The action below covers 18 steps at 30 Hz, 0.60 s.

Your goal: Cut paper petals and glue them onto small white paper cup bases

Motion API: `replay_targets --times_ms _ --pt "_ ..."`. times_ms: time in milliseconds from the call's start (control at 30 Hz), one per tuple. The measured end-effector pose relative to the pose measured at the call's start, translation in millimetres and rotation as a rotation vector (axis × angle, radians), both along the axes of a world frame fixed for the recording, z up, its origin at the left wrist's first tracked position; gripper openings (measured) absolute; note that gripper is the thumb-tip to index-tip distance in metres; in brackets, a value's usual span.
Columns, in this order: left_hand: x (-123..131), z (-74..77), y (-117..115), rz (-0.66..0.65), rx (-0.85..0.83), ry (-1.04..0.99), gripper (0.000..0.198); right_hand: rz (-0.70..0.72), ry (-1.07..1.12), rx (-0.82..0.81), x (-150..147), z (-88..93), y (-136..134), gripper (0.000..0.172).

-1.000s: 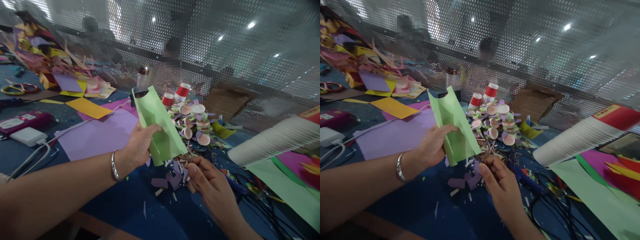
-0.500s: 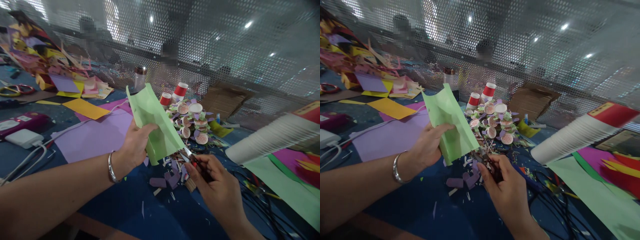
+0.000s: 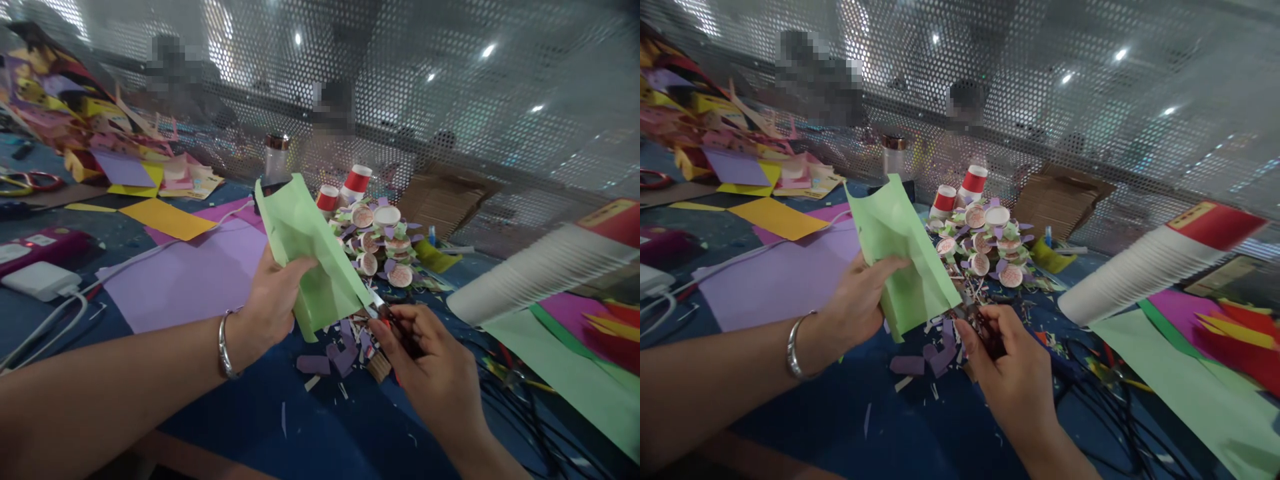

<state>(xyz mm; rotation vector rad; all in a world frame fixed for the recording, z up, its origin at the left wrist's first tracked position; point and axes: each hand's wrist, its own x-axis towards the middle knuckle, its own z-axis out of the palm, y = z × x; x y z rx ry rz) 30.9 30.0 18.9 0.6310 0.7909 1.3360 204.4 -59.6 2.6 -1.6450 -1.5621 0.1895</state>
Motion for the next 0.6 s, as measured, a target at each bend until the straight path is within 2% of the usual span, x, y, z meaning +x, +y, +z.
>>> replay_targets --times_ms 300,600 --pt "5.7 -9.0 -5.5 -0.057 -0.011 0.031 0.044 0.003 -0.023 -0.033 2.2 -2.5 1.2 0.027" --pt "7.5 -14.8 -6.0 -0.086 -0.101 0.023 0.045 -0.001 -0.07 -0.061 2.8 -4.1 0.9 0.025"
